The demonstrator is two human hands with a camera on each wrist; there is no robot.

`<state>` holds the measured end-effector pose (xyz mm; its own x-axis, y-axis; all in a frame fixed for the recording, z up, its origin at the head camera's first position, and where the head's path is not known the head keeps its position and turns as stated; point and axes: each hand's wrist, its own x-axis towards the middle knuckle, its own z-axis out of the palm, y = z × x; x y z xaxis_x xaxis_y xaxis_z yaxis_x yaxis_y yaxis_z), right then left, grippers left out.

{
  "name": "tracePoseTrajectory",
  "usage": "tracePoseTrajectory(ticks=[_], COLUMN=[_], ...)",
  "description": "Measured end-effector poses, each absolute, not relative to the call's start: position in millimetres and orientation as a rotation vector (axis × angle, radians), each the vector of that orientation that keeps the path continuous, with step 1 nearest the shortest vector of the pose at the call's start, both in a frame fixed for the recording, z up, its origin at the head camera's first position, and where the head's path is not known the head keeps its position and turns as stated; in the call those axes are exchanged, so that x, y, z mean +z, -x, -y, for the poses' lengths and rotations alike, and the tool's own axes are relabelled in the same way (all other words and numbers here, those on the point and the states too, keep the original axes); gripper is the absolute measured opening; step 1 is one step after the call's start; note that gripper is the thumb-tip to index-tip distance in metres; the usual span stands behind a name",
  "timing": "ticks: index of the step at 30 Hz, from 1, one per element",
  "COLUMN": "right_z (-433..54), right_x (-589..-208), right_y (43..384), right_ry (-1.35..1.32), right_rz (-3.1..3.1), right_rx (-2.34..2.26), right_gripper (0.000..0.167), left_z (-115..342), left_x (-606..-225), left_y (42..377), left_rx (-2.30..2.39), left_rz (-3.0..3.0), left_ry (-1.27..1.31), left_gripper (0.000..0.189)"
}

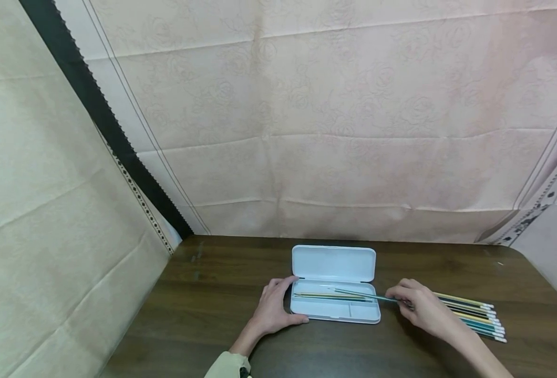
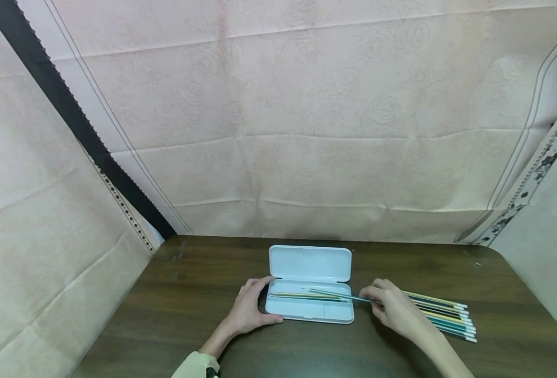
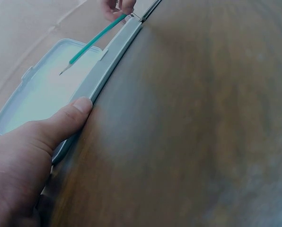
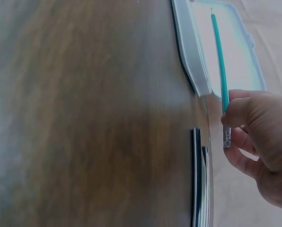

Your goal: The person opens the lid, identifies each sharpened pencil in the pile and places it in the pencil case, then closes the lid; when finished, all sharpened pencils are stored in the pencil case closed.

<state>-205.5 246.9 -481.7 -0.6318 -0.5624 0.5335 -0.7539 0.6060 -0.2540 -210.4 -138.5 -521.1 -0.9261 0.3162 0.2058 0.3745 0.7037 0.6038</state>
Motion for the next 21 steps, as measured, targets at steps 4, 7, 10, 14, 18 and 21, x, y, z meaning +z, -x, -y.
tracePoseTrajectory(ticks=[4, 7, 10, 14, 18, 21], right_z=[-239, -233, -226, -217, -209, -204], right_x=[-479, -476, -475, -473, -471, -469], right_y=[207, 209, 210, 213, 216, 217], right_ry=[-1.056, -1.055, -1.052, -1.056, -1.061, -1.065], right_rz=[2.495, 2.527, 2.545, 2.551, 2.576, 2.600], right_rx=[0.642, 0.624, 0.606, 0.595, 0.600, 0.601], right_gripper=[0.041, 0.039, 0.037, 0.036, 0.037, 0.037], left_z=[138, 137, 137, 137, 138, 138], left_x=[-521, -522, -521, -522, -522, -521], left_y=[211, 211, 212, 213, 213, 212], left_rx=[-1.027, -1.012, -1.012, -1.025, -1.023, -1.024], left_rz=[2.820, 2.826, 2.829, 2.825, 2.822, 2.826], left_ry=[0.575, 0.573, 0.568, 0.568, 0.571, 0.567], left_gripper=[0.094, 0.094, 0.094, 0.094, 0.094, 0.094])
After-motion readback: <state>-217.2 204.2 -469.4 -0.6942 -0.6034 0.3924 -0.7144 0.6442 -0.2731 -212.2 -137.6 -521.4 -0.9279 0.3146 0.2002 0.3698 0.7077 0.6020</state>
